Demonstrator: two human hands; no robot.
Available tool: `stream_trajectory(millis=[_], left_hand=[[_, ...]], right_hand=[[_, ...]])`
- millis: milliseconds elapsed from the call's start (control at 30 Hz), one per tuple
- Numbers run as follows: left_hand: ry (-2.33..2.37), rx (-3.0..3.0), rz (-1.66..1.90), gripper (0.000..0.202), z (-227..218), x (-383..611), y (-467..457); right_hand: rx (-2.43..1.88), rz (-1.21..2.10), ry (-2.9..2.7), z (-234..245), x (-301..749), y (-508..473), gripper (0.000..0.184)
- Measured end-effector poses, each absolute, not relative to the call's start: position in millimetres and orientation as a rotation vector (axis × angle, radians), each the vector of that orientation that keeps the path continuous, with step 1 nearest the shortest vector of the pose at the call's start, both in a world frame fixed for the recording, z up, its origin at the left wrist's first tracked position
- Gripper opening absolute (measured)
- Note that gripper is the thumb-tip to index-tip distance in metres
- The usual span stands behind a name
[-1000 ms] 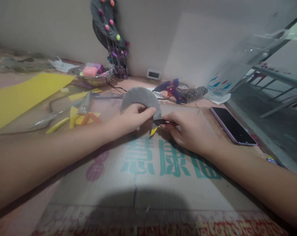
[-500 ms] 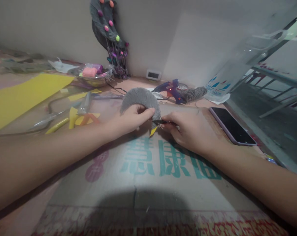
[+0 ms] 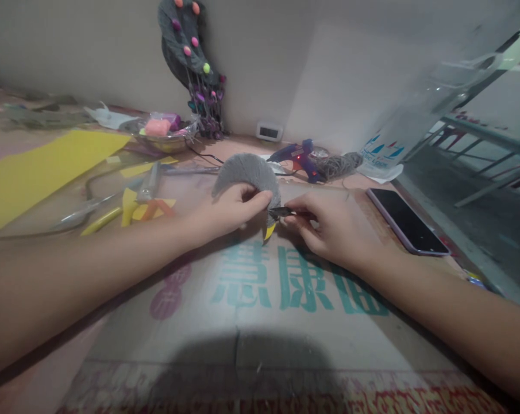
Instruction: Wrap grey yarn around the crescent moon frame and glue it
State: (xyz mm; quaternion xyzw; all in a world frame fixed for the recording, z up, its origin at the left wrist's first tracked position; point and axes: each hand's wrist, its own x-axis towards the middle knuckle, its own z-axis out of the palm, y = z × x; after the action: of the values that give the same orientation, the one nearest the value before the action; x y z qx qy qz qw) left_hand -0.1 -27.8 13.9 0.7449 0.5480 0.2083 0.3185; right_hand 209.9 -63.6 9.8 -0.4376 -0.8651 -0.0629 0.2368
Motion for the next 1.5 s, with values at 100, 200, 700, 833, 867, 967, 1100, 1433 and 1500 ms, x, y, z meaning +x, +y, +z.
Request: stream_trajectory(millis=[100,200,700,833,867,967,1100,1433,1500], left_hand=[[1.455,1.95,0.547,0.053,14.4,-0.4,-28.5],[1.438,1.956,0.55,0.054,13.5,-1.0,-28.0],[1.319,1.881,0.653,0.047,11.3,-1.2,-25.6],[1.314,1.872,0.662,0.046,10.2,-1.4,-24.6],[1.321,1.872,0.661,0.046,10.4,-1.3,-24.8],[1.327,1.878,0.668,0.046,11.7,-0.9,-26.0],[1.328,1.879,0.682,0.043,13.7,-0.5,-26.8],[1.312,1.841,0.708,0.042,10.7,-1.2,-23.6],[1.318,1.834,0.707,0.043,9.7,-1.2,-23.0]], right_hand=[[-1.187,-0.186,-2.388,10.0,209.9,-63.7,0.014],[-1.2,-0.186,-2.396,10.2,209.9,-63.6,0.015],[-1.185,-0.085,-2.332,9.2,211.2,-63.8,0.013],[-1.199,-0.107,-2.373,9.6,211.7,-63.6,0.013],[-1.199,-0.11,-2.382,9.6,211.7,-63.5,0.013],[-1.19,-0.109,-2.388,9.4,211.8,-63.2,0.014],[-1.169,-0.117,-2.393,8.8,212.0,-63.6,0.014],[-1.177,-0.161,-2.448,13.0,209.3,-65.0,0.014],[-1.181,-0.17,-2.454,13.1,208.8,-65.3,0.014]])
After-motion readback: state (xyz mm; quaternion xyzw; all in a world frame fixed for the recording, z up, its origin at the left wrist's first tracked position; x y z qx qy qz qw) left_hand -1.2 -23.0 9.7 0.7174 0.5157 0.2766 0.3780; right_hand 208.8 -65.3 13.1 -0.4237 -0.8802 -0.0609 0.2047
